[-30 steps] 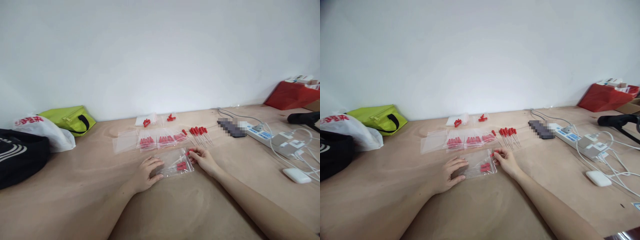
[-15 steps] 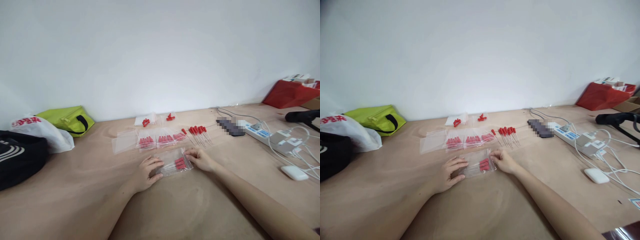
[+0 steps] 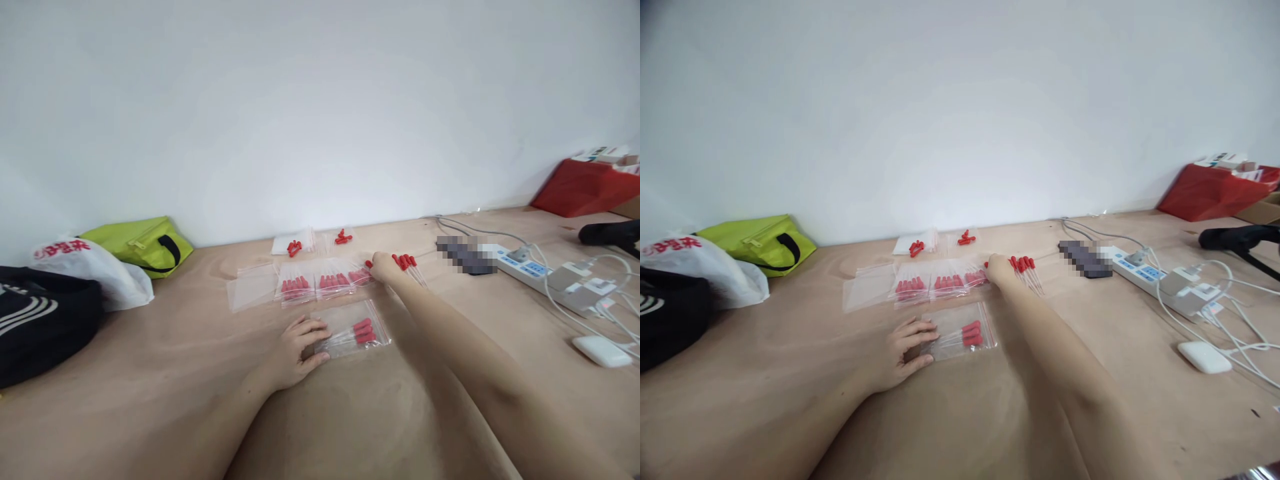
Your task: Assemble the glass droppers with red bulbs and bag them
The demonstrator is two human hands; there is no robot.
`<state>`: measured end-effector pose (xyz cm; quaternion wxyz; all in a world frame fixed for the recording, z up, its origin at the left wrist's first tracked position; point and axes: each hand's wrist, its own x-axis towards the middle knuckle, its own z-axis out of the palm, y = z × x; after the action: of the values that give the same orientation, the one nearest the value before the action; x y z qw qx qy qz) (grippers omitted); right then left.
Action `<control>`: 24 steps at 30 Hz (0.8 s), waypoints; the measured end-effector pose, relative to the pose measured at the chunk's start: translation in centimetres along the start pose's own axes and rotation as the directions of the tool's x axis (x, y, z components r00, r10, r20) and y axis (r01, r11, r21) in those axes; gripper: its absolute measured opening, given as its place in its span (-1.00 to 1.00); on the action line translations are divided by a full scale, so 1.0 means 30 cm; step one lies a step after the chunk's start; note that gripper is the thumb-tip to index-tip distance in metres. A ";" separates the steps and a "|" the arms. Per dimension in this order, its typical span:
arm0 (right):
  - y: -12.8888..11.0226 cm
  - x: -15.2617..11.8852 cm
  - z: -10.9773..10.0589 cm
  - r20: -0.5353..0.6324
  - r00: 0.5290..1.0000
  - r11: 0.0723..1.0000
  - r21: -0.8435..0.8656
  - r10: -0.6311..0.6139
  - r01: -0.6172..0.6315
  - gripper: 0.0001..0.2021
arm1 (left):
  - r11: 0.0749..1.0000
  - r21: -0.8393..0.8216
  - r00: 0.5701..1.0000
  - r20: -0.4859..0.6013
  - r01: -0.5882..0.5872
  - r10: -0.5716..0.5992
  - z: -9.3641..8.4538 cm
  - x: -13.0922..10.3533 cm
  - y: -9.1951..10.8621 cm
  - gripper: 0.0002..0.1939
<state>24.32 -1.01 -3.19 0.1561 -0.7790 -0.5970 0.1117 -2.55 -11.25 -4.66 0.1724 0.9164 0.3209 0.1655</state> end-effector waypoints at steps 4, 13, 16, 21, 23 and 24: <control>-0.007 -0.006 -0.006 0.001 1.000 1.000 0.023 -0.015 0.015 -0.80 | 1.000 0.007 1.000 0.002 -0.004 0.004 0.002 -0.002 -0.004 -0.66; 0.159 -0.196 -0.135 -0.200 0.978 0.660 0.728 -0.051 0.183 -0.77 | 1.000 0.009 1.000 0.000 -0.003 0.003 -0.003 0.003 0.004 -0.68; 0.201 -0.260 -0.088 -0.255 0.964 0.419 0.885 0.072 0.203 -0.72 | 1.000 0.012 1.000 0.002 -0.001 0.001 -0.004 0.005 0.004 -0.68; 0.205 -0.307 0.009 -0.210 0.959 0.274 0.950 0.193 0.153 -0.47 | 1.000 0.020 1.000 0.004 -0.004 0.004 -0.002 0.002 0.003 -0.68; 0.197 -0.313 0.024 -0.191 0.964 0.268 0.954 0.187 0.137 -0.46 | 1.000 0.020 1.000 -0.002 -0.001 0.001 -0.001 0.001 0.005 -0.67; 0.194 -0.314 0.027 -0.188 0.965 0.267 0.954 0.182 0.135 -0.46 | 1.000 0.020 1.000 -0.002 0.002 -0.002 -0.001 0.001 0.006 -0.68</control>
<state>26.76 -11.41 -6.24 0.6706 -0.5407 -0.3690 0.3489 -2.44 -11.35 -4.55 0.1633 0.9176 0.3237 0.1632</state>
